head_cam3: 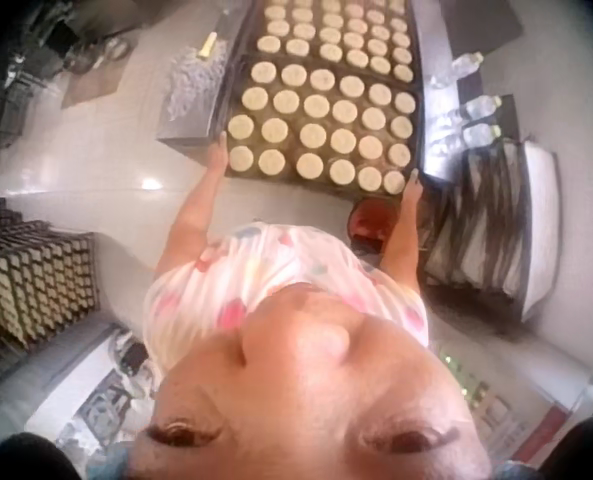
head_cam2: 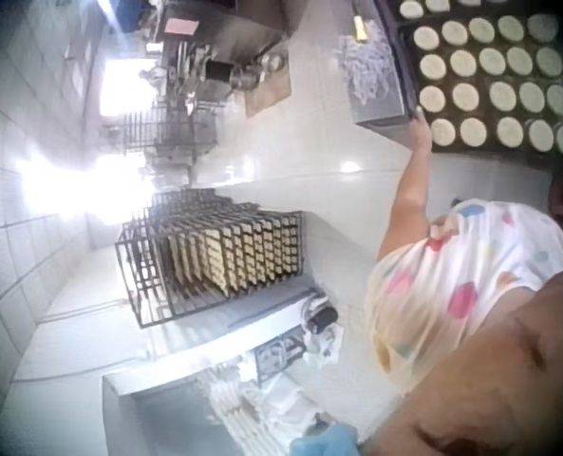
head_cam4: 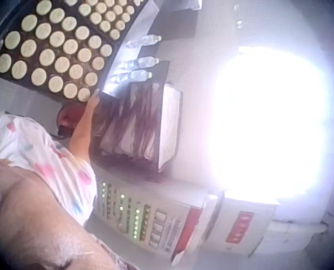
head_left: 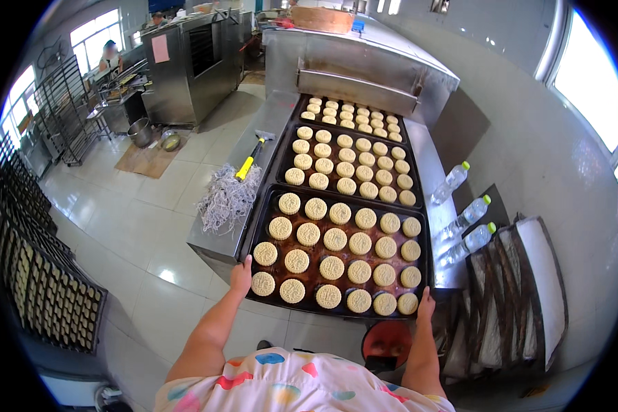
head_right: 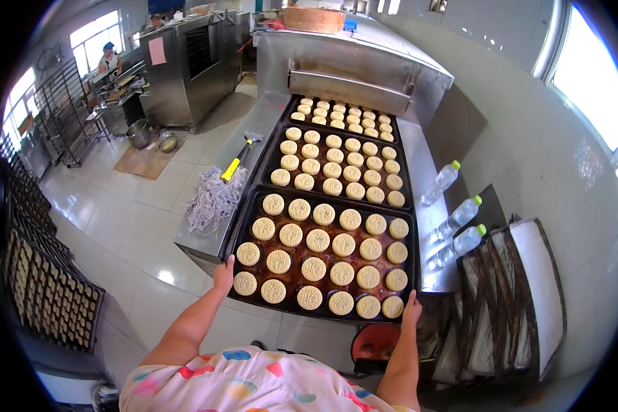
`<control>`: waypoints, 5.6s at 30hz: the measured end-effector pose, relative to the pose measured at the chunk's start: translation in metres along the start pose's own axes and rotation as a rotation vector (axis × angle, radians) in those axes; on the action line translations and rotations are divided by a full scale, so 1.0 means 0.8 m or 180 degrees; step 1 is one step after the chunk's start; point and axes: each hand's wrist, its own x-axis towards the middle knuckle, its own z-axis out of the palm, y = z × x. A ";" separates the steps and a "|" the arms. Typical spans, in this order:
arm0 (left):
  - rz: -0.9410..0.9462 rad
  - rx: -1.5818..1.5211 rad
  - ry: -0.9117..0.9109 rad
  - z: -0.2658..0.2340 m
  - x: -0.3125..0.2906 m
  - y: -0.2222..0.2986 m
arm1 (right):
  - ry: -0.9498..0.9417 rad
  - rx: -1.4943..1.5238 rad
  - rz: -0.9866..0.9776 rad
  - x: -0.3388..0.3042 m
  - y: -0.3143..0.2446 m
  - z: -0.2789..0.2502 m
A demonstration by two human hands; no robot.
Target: The person lifts a tray of patterned dough rounds from a table and slides it into a tall rack, then removes a different tray from the rack and places it onto a metal conveyor belt leading into a large oven, and finally moves an empty metal cart across the floor.
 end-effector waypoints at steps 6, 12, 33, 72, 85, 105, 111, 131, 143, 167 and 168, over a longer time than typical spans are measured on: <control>-0.0083 0.0188 0.0053 -0.010 -0.008 0.015 | -0.0063 0.0082 0.0087 0.000 0.000 -0.002; -0.0419 0.0438 0.0155 -0.024 -0.013 0.037 | -0.0030 0.0175 0.0230 -0.002 -0.003 -0.001; -0.0567 0.0420 0.0413 -0.030 -0.008 0.049 | -0.0032 0.0214 0.0298 0.000 -0.011 -0.002; -0.0262 0.0214 0.0749 -0.034 -0.009 0.059 | 0.0004 -0.0449 0.0163 -0.001 -0.021 -0.008; -0.0341 0.0391 0.0623 -0.024 -0.005 0.058 | -0.0279 -0.0096 0.0735 0.004 -0.017 -0.009; -0.0269 0.0344 0.0744 -0.022 -0.004 0.057 | -0.0121 -0.0036 0.0511 -0.006 -0.038 -0.011; -0.0177 0.0222 0.0820 -0.019 0.003 0.047 | -0.0123 -0.0132 0.0576 -0.003 -0.032 -0.010; -0.0381 0.0301 0.0899 -0.020 0.005 0.045 | -0.0276 -0.0169 0.0539 -0.003 -0.028 -0.009; -0.0738 -0.0842 0.0073 -0.023 0.004 0.017 | -0.0113 -0.0389 0.0431 0.001 -0.021 -0.005; -0.1464 -0.3457 -0.2759 -0.113 -0.041 0.079 | -0.0988 0.2822 0.1995 -0.084 -0.123 -0.037; -0.1440 -0.3406 -0.2658 -0.108 -0.038 0.082 | -0.0998 0.2807 0.2013 -0.077 -0.121 -0.032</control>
